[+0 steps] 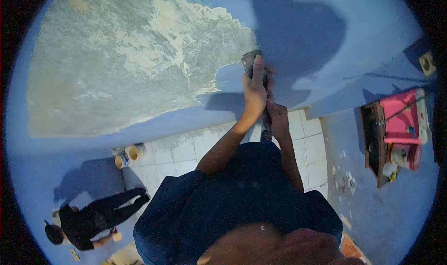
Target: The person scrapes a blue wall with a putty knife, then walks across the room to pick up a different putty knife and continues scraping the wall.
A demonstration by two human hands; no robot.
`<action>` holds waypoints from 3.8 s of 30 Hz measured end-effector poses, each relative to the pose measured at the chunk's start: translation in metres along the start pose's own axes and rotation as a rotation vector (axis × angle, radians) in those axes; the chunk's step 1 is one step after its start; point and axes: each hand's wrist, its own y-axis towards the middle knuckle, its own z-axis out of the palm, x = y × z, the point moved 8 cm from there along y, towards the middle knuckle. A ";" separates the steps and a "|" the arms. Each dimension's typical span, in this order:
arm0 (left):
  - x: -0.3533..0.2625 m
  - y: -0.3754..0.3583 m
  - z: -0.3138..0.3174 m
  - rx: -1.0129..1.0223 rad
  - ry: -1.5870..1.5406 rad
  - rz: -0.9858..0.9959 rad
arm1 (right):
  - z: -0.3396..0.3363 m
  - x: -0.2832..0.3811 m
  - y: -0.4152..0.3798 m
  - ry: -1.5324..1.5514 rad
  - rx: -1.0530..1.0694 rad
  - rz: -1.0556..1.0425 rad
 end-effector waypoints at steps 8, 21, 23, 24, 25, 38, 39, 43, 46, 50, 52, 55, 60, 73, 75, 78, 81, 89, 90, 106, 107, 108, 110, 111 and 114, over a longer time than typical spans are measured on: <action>-0.017 0.012 0.004 0.015 0.017 0.153 | 0.007 0.020 0.011 -0.062 0.009 -0.189; -0.023 0.003 0.005 -0.068 0.061 0.058 | 0.008 0.016 0.005 0.019 0.029 -0.182; -0.024 0.005 0.005 -0.057 0.062 0.107 | 0.007 0.019 0.005 -0.091 -0.008 -0.197; -0.028 0.007 0.008 -0.021 0.025 0.133 | 0.005 0.025 0.006 -0.100 -0.004 -0.164; -0.031 0.009 0.011 0.016 -0.010 0.153 | 0.004 0.033 0.005 -0.107 -0.004 -0.126; -0.005 -0.003 -0.006 -0.156 0.050 0.026 | 0.006 0.026 -0.007 -0.342 -0.139 -0.435; -0.007 0.000 -0.006 -0.131 0.063 0.043 | 0.006 0.019 -0.003 -0.286 -0.108 -0.395; 0.001 0.000 -0.008 -0.082 0.085 0.030 | 0.005 0.006 -0.007 -0.054 -0.055 -0.152; 0.001 -0.011 0.002 -0.026 -0.002 0.041 | -0.001 0.013 -0.013 -0.054 -0.082 -0.132; 0.005 -0.025 0.013 -0.042 -0.208 0.002 | -0.006 0.024 -0.014 -0.100 -0.125 -0.248; 0.006 -0.019 0.007 0.010 -0.207 0.007 | -0.002 0.038 -0.009 -0.249 -0.137 -0.425; 0.013 -0.017 0.000 -0.018 -0.151 0.017 | 0.001 0.028 -0.009 -0.155 -0.047 -0.288; 0.008 -0.015 -0.003 -0.104 -0.063 -0.004 | 0.004 0.018 -0.008 0.020 0.046 -0.157; 0.002 -0.021 -0.017 -0.159 0.182 0.054 | 0.023 -0.036 0.002 -0.381 0.069 -0.486; 0.000 -0.022 -0.023 -0.151 0.230 0.040 | 0.030 -0.045 0.000 -0.256 0.066 -0.366; -0.008 -0.020 -0.028 -0.111 0.337 0.029 | 0.043 -0.042 -0.007 0.276 0.066 -0.073; -0.017 -0.017 -0.032 -0.041 0.445 0.014 | 0.062 -0.041 -0.008 0.193 0.010 -0.171; -0.039 -0.005 -0.031 0.124 0.605 0.131 | 0.083 -0.020 -0.008 0.024 -0.149 -0.100; -0.040 -0.005 -0.031 0.131 0.642 0.143 | 0.086 -0.005 -0.012 0.003 -0.156 -0.171; -0.019 0.000 -0.028 0.101 0.359 0.125 | 0.060 0.006 -0.008 -0.468 -0.195 -0.364; -0.018 0.002 -0.025 0.111 0.319 0.160 | 0.053 -0.011 -0.002 -0.448 -0.158 -0.283; -0.017 0.003 -0.022 0.120 0.279 0.197 | 0.042 -0.025 0.002 -0.313 -0.151 -0.240; -0.012 0.002 -0.015 0.110 0.197 0.129 | 0.027 -0.034 0.003 0.075 -0.102 -0.022; -0.012 0.003 -0.010 0.103 0.148 0.110 | 0.026 -0.026 0.001 0.319 -0.050 0.149; -0.001 0.005 -0.006 0.045 0.040 0.101 | 0.010 0.003 -0.001 0.048 -0.085 0.087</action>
